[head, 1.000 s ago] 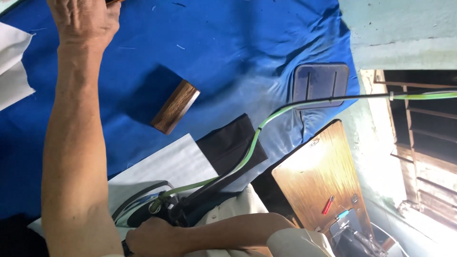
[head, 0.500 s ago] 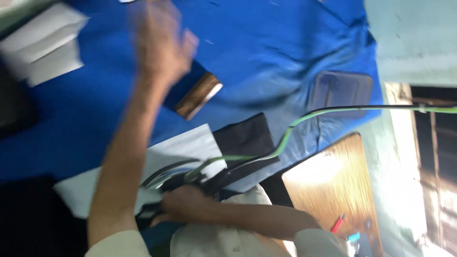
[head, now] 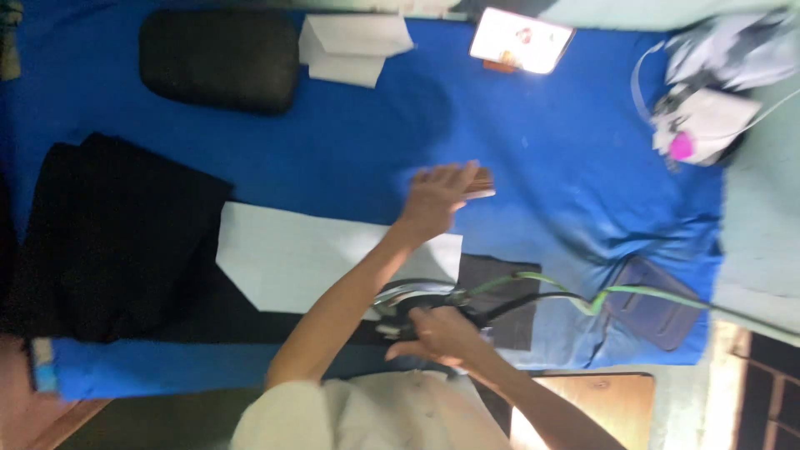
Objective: The person irons a black garment on a blue-covered table using a steam iron and a wooden pressing block. They repeatedly place a white protective sheet over the fabric, press with the block, and move the iron across the surface, adjusting the garment and sheet between passes.
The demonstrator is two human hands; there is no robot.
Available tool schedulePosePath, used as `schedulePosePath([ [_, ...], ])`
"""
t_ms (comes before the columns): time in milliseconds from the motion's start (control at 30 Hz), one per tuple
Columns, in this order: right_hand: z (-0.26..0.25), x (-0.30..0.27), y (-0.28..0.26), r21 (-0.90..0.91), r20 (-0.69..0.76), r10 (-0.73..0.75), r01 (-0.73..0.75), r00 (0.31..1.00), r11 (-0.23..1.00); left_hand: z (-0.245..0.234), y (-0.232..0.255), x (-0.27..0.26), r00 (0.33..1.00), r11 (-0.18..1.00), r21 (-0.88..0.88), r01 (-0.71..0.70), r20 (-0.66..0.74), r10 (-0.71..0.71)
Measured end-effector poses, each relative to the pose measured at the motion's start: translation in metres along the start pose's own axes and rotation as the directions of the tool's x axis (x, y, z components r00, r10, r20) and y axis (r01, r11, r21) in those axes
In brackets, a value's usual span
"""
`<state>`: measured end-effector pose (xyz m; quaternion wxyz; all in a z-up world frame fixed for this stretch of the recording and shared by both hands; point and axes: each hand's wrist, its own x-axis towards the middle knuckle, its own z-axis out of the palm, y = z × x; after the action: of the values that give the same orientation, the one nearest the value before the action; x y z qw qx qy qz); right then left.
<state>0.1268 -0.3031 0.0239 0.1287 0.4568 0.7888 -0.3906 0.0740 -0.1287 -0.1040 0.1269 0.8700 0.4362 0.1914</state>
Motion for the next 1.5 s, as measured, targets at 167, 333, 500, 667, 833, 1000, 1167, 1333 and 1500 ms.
schedulePosePath([
  [167, -0.008, 0.058, -0.073, 0.09, 0.112, 0.186, -0.196, 0.976, 0.976, -0.142, -0.077, -0.059, 0.983, 0.628, -0.778, 0.01, -0.108, -0.149],
  [333, -0.033, 0.112, -0.153, 0.089, 0.093, 0.176, -0.184, 0.98, 0.979, -0.229, -0.153, -0.194, 0.698, 0.196, -0.787, 0.585, 0.366, -0.616],
  [500, -0.018, 0.154, -0.187, 0.157, -0.099, -0.016, 0.032, 0.995, 0.987, -0.25, -0.18, -0.305, 0.519, 0.238, -0.796, 0.557, 0.11, -0.848],
  [667, -0.032, 0.156, -0.191, 0.135, 0.094, 0.1, -0.112, 0.99, 0.984, -0.235, -0.172, -0.354, 0.437, 0.229, -0.788, 0.572, 0.057, -0.897],
  [833, -0.028, 0.12, -0.145, 0.095, 0.194, 0.147, -0.167, 0.97, 0.981, -0.282, -0.114, -0.326, 0.251, -0.009, -0.699, 0.715, 0.268, -0.93],
  [1000, -0.028, 0.052, -0.061, 0.141, 0.183, 0.248, -0.275, 0.951, 0.951, -0.274, -0.08, -0.316, 0.39, 0.082, -0.853, 0.515, 0.148, -0.909],
  [1167, -0.003, -0.006, 0.025, 0.171, -0.068, 0.081, -0.068, 0.994, 0.983, -0.255, -0.055, -0.32, 0.333, 0.033, -0.859, 0.511, 0.163, -0.929],
  [1333, 0.012, 0.001, 0.042, -0.251, -0.165, -0.408, 0.361, 0.898, 0.898, -0.259, -0.043, -0.32, 0.293, 0.016, -0.84, 0.543, 0.172, -0.94],
  [1500, -0.045, 0.056, -0.089, -0.059, -0.005, 0.04, -0.041, 0.999, 0.997, -0.265, -0.051, -0.318, 0.349, 0.103, -0.764, 0.637, 0.166, -0.922],
])
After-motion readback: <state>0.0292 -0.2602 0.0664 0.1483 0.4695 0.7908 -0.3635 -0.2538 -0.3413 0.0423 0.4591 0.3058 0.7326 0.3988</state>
